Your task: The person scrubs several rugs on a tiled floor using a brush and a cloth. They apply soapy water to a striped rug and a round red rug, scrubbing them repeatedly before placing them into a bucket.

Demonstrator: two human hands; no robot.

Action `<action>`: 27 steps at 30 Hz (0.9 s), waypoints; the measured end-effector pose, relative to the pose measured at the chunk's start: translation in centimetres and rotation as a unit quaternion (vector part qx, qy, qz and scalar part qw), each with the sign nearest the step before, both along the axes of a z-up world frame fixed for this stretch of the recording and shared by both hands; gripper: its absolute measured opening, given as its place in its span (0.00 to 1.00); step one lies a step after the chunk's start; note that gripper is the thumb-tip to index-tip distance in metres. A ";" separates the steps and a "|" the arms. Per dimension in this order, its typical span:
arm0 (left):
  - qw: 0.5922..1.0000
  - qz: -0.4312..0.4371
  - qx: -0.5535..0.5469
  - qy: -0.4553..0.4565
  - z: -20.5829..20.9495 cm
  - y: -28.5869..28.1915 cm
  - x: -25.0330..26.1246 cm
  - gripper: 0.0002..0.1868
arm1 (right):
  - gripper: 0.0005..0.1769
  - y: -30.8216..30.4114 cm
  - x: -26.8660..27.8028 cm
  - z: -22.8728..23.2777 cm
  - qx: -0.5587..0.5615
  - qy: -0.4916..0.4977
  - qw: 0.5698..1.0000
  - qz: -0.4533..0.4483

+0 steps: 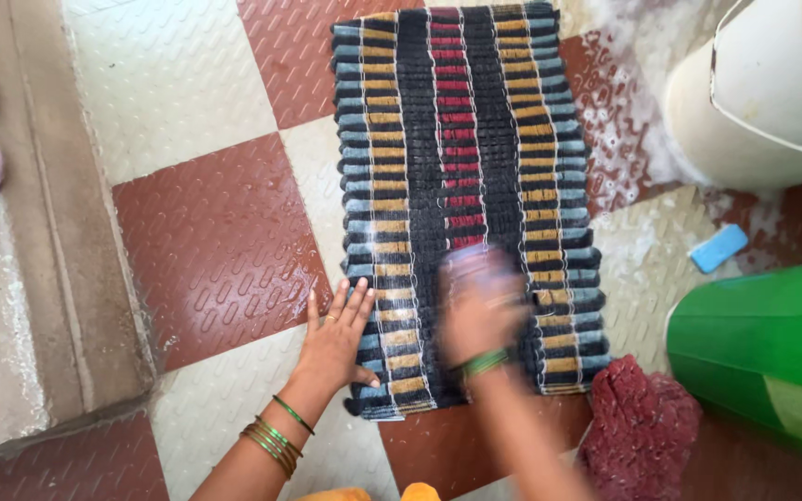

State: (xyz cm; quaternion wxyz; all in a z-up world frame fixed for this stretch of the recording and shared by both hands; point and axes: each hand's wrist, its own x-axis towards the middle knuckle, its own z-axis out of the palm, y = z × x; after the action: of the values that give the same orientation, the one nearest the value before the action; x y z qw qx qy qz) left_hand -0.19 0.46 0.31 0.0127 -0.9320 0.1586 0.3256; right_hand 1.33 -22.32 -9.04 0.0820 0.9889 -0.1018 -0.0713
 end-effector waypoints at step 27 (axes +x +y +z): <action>0.998 -0.048 0.041 -0.009 0.0 -0.5 0.2 0.83 | 0.36 -14.3 3.2 2.0 0.008 -0.065 0.996 -0.056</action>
State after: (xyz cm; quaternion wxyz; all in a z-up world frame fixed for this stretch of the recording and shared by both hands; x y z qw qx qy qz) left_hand 0.05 -0.09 0.32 0.0677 -0.9250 0.1891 0.3226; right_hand 4.52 -36.59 -7.04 0.0632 0.9848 -0.1611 -0.0117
